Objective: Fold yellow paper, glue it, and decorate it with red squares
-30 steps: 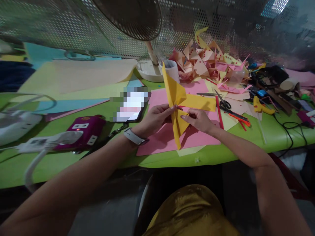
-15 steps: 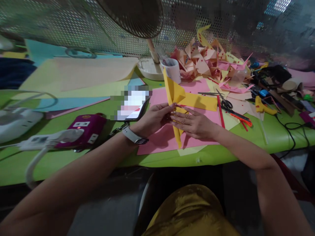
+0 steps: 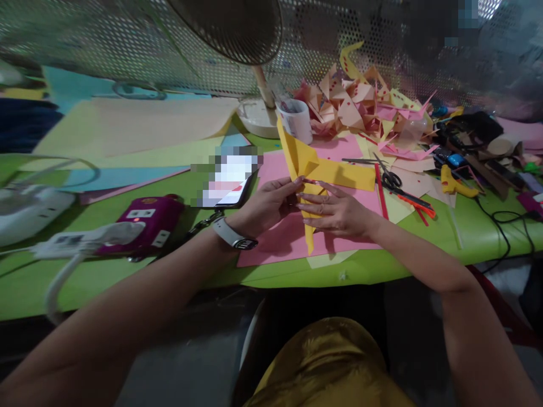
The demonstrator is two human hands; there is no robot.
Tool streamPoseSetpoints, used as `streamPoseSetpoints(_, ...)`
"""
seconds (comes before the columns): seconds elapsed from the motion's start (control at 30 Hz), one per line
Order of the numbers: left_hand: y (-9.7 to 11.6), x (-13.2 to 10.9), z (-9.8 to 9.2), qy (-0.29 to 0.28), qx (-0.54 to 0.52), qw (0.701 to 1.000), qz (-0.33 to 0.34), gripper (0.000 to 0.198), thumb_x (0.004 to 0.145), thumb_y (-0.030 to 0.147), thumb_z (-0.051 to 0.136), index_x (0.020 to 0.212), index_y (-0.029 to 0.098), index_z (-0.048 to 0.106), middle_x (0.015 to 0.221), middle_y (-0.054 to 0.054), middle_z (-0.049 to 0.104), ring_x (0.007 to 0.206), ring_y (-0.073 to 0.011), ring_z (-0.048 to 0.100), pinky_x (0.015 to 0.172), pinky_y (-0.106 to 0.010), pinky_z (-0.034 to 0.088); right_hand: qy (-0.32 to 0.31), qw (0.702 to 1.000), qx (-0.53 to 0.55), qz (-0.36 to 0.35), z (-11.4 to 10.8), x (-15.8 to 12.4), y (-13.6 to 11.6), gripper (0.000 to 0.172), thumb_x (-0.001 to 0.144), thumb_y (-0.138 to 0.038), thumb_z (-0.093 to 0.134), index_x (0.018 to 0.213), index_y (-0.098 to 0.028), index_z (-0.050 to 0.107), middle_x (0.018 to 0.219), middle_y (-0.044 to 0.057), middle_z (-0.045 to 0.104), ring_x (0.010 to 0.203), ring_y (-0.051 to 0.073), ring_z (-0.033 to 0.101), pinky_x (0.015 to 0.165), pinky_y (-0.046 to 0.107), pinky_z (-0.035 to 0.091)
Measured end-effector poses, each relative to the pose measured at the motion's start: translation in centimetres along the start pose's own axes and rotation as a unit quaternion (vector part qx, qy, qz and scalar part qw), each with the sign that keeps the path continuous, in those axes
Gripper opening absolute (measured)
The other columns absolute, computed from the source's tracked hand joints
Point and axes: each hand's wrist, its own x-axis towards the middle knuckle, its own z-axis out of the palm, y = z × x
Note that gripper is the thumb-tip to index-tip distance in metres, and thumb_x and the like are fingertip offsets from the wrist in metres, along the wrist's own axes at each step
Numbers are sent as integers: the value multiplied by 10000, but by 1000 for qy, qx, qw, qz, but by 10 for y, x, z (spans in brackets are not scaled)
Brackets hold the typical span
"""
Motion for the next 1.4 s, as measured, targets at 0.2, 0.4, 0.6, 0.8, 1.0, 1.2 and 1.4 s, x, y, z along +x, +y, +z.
streamPoseSetpoints(0.2, -2, 1, 1, 3, -8, 1000, 24, 162, 843, 328, 789, 821, 177, 736, 648, 6, 694, 544, -92, 625, 544, -194, 551, 35, 996, 63, 43, -1, 2, -2, 205, 990, -306, 608, 1148, -297, 739, 1323, 32, 708, 1445, 196, 469, 1268, 587, 185)
streamPoseSetpoints(0.4, -7, 2, 0, 0, -42, 998, 36, 138, 868, 326, 766, 906, 195, 748, 778, 1, 743, 637, -103, 684, 626, -227, 593, 119, 984, 117, 57, -3, -1, -7, 257, 1024, -245, 531, 1185, -277, 728, 1169, 30, 777, 1136, 170, 717, 1270, 537, 238)
streamPoseSetpoints(0.6, -8, -2, 3, -14, -38, 998, 40, 156, 917, 342, 711, 965, 198, 745, 903, -41, 771, 760, -142, 723, 698, -272, 602, 161, 973, 89, 141, 5, 4, -10, 178, 998, -326, 591, 1046, -306, 760, 985, -16, 806, 921, 180, 755, 1267, 619, 166)
streamPoseSetpoints(0.8, -7, -7, 9, -16, -60, 997, 42, 149, 939, 316, 684, 989, 190, 744, 991, -53, 782, 823, -140, 720, 729, -261, 593, 215, 957, 55, 186, 12, 5, -7, 172, 957, -399, 650, 1008, -286, 768, 893, 1, 767, 872, 191, 717, 1246, 670, 149)
streamPoseSetpoints(1.0, -7, -7, 6, -21, -40, 998, 39, 240, 942, 401, 667, 1064, 202, 727, 970, -67, 772, 846, -174, 728, 701, -286, 605, 182, 966, 75, 168, 11, 3, -8, 155, 966, -383, 634, 1014, -296, 753, 910, 1, 739, 904, 184, 693, 1217, 570, 287)
streamPoseSetpoints(1.2, -10, -5, 6, -11, -57, 997, 43, 212, 944, 369, 669, 1057, 200, 731, 892, -38, 750, 745, -132, 700, 662, -258, 597, 182, 958, 28, 220, 9, 6, -15, 174, 966, -420, 629, 947, -291, 744, 853, -7, 722, 863, 185, 674, 1171, 497, 317)
streamPoseSetpoints(1.4, -18, -5, 12, -1, -59, 995, 77, 227, 935, 410, 680, 1044, 213, 709, 954, -34, 769, 786, -138, 720, 707, -271, 603, 175, 949, -18, 262, 12, 7, -17, 207, 989, -413, 595, 1055, -275, 734, 908, 16, 714, 931, 196, 632, 1129, 457, 306)
